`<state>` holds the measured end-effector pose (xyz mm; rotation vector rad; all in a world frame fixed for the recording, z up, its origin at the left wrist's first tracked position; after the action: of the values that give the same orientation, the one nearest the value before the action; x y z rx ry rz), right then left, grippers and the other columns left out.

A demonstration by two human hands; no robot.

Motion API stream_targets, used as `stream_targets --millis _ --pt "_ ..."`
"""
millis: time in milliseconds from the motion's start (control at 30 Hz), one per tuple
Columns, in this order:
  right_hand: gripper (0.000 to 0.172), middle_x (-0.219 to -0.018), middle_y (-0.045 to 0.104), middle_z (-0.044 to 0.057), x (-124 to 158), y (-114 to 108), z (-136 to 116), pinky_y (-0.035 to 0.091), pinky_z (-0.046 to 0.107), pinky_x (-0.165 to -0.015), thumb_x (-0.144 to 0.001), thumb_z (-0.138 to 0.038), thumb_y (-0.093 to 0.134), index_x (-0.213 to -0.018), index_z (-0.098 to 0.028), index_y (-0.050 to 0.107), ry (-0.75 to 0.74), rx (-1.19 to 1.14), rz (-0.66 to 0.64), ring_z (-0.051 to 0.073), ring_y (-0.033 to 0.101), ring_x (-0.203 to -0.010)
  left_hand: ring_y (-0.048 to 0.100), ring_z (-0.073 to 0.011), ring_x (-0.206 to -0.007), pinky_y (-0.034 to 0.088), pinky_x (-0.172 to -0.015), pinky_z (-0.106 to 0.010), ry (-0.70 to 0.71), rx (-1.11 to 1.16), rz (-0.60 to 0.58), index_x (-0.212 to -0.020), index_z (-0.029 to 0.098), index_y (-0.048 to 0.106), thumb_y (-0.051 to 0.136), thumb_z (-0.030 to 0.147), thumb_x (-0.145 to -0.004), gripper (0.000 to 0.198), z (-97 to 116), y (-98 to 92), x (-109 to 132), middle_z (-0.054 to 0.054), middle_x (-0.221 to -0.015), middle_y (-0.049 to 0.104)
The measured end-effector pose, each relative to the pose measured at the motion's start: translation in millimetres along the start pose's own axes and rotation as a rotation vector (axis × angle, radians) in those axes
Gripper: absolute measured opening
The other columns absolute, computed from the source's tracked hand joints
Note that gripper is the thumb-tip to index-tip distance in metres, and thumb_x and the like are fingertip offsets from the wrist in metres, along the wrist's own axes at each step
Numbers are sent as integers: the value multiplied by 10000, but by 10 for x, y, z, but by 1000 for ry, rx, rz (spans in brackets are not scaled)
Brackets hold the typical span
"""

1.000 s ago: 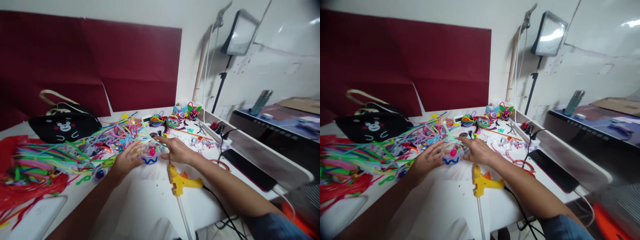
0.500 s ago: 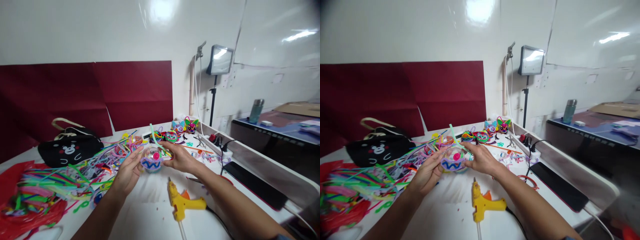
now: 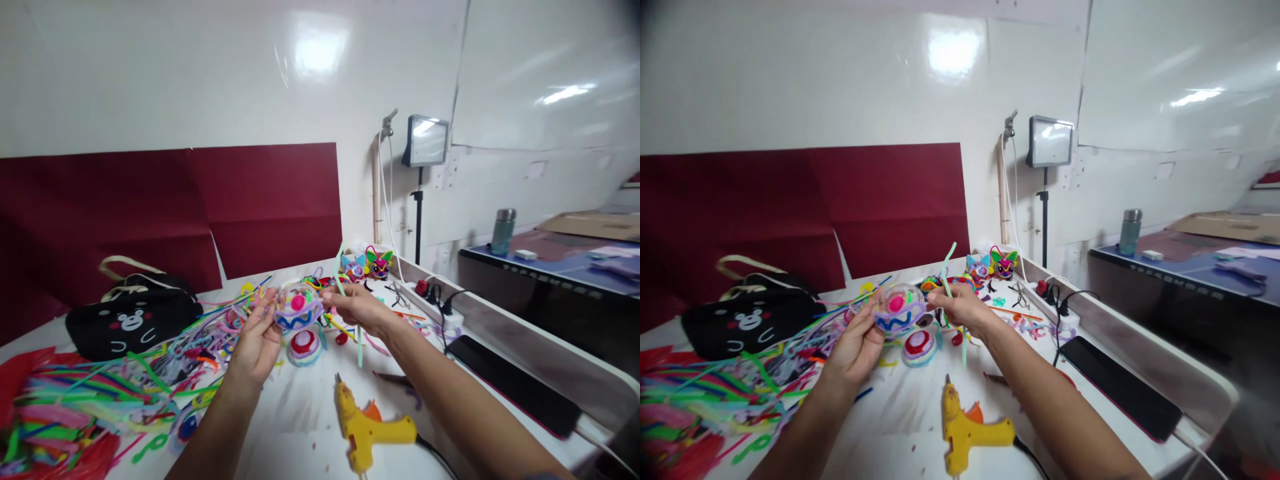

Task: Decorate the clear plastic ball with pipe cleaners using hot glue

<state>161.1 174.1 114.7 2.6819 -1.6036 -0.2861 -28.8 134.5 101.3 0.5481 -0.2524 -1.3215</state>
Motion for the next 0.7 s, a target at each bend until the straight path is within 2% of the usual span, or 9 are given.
stream_targets --millis 67,167,300,400,500,567,633,700 --pt "355 -465 453 -95 -55 77 -17 84 212 -375 -672 -451 758 -767 -151 594 35 -159 -76 17 178 -344 672 -110 -1013 530 -818 -131 -3 34 -1 -1239 197 619 522 29 -830 452 -7 25 -25 -63 -1122 717" --pt "356 -400 355 -134 -95 154 -79 68 201 -374 -610 -374 820 -759 -147 591 29 -298 -154 11 153 -339 688 -104 -940 539 -795 -143 -25 40 -10 -1206 188 627 536 40 -836 409 -46 28 -47 -60 -1089 722" --pt "372 -411 400 -131 -90 177 -127 68 191 -379 -581 -297 851 -828 -125 631 22 -372 -168 -3 150 -341 661 -131 -1045 535 -839 -176 -17 -5 -71 -1143 211 651 581 87 -831 343 -71 48 -45 -38 -1171 702" --pt "376 -399 397 -133 -63 179 -133 77 197 -382 -582 -295 850 -847 -127 642 6 -387 -158 -1 148 -336 680 -145 -985 556 -817 -223 -42 46 -90 -1069 198 670 587 123 -845 251 -97 96 -12 -41 -1097 724" --pt "399 -423 405 -128 -33 170 -113 81 204 -386 -585 -328 842 -866 -135 633 14 -338 -132 7 154 -342 691 -158 -919 570 -798 -279 -122 142 -99 -1009 182 677 547 193 -902 169 -131 173 46 -50 -1009 739" --pt "425 -464 412 -117 -18 133 -121 100 204 -392 -593 -358 833 -896 -138 632 -5 -236 -86 16 185 -363 693 -159 -866 571 -757 -284 -126 160 -110 -1007 184 674 551 201 -904 161 -110 216 84 -45 -971 742" --pt "429 -561 483 -76 -2 48 -186 137 203 -404 -641 -415 800 -925 -138 636 -89 -75 16 27 245 -406 677 -138 -721 549 -605 -241 -113 173 -125 -965 170 670 585 188 -886 118 -75 242 117 -35 -883 735" --pt "417 -692 546 -25 38 -49 -301 179 208 -422 -747 -507 702 -933 -139 641 -209 94 132 43 305 -460 630 -104 -595 468 -452 -188 -100 198 -122 -924 162 659 623 152 -859 75 -45 242 142 -11 -802 714"
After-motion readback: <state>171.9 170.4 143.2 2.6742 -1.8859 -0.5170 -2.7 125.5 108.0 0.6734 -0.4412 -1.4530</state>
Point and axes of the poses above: each hand's wrist, its own x-axis away from the middle knuckle, its own y-axis out of the palm, z = x × y, the point moved 6 cm from there along -x, towards the middle knuckle
